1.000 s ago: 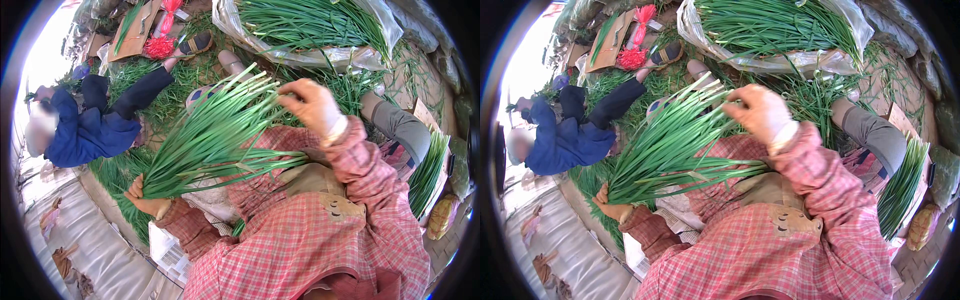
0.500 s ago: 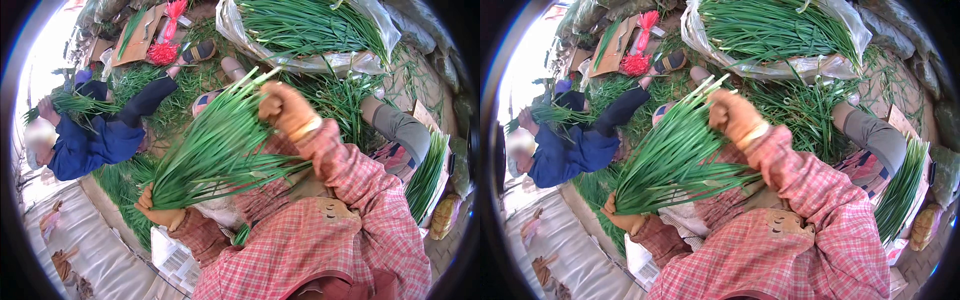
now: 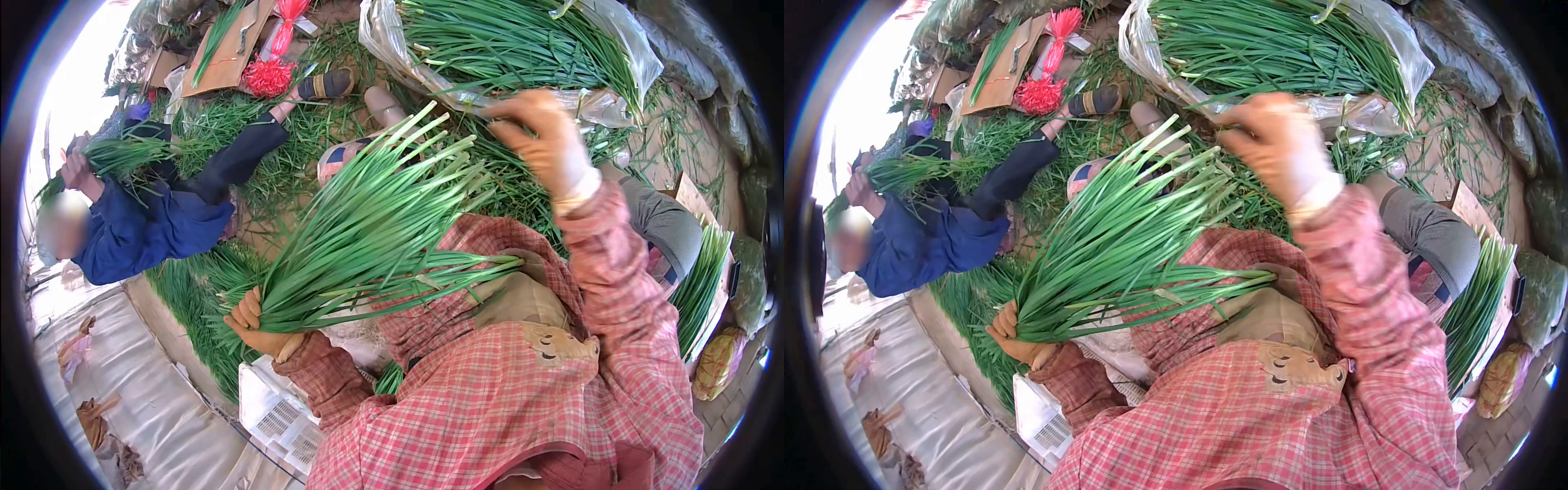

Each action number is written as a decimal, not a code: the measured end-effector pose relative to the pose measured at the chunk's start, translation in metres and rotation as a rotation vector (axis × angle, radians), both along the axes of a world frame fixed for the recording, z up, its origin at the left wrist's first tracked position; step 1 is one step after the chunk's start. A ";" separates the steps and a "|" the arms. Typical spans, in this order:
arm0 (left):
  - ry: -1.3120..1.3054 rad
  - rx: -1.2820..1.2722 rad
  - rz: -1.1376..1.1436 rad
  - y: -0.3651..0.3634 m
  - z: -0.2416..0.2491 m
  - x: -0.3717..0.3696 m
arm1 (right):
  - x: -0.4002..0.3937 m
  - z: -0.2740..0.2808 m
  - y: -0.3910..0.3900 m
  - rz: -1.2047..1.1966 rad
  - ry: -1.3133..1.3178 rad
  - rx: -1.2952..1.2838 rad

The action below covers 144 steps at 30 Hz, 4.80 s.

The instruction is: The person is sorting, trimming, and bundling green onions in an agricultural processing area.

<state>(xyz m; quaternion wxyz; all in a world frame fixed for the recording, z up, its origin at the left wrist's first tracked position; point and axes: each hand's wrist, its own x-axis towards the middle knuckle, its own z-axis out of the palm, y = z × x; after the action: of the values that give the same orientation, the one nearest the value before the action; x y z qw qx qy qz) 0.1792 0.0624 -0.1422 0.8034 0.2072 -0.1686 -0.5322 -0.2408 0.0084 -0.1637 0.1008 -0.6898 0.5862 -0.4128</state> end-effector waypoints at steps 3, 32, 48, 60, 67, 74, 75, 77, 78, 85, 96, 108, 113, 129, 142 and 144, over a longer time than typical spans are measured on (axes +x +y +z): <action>-0.021 -0.052 -0.047 -0.003 0.003 -0.002 | 0.059 0.000 -0.028 0.031 -0.006 -0.001; -0.187 -0.045 0.016 0.004 0.016 -0.032 | 0.124 0.030 0.038 0.723 -0.534 -0.090; -0.192 -0.075 -0.066 0.010 0.010 -0.018 | 0.050 -0.007 -0.035 0.405 0.072 0.259; -0.179 -0.060 -0.098 0.013 0.011 -0.023 | 0.118 0.032 0.037 1.098 -0.786 0.429; -0.197 0.214 0.077 0.035 -0.025 0.000 | 0.063 0.037 0.083 1.085 -0.660 0.140; -0.234 0.423 -0.116 0.116 -0.125 0.048 | 0.042 -0.021 0.053 -0.082 -0.220 0.714; -0.291 0.474 -0.124 0.125 -0.135 0.052 | 0.048 -0.021 0.047 -0.080 -0.279 0.724; -0.342 0.575 -0.125 0.130 -0.137 0.047 | 0.061 -0.026 0.037 -0.075 -0.248 0.739; -0.351 0.621 -0.113 0.133 -0.137 0.045 | 0.067 -0.027 0.034 -0.070 -0.270 0.692; -1.585 0.825 -0.100 0.120 -0.092 -0.003 | 0.055 0.010 0.045 -0.132 -0.337 0.620; -2.234 0.555 -0.044 0.126 -0.124 0.031 | 0.064 -0.071 0.027 0.399 -1.366 0.961; -0.438 0.760 -0.228 0.123 -0.145 0.027 | -0.027 0.002 0.046 0.597 -2.179 0.576; -1.874 0.554 -0.193 0.128 -0.173 0.057 | -0.135 0.010 0.069 0.534 -1.854 0.247; -0.810 0.898 -0.154 0.128 -0.159 0.037 | 0.051 -0.037 -0.005 0.165 -0.514 0.420; -0.821 0.942 -0.144 0.101 -0.172 0.017 | 0.017 -0.085 -0.046 0.643 -1.030 0.736; -0.840 0.948 -0.151 0.097 -0.172 0.013 | 0.036 -0.095 -0.051 0.874 -1.182 0.876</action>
<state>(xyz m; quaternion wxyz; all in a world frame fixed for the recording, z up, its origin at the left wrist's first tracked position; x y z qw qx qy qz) 0.1927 0.1599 -0.3145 0.4500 0.7187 -0.2299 -0.4776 -0.2046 -0.0423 -0.2584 0.7975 -0.4240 0.2255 -0.3652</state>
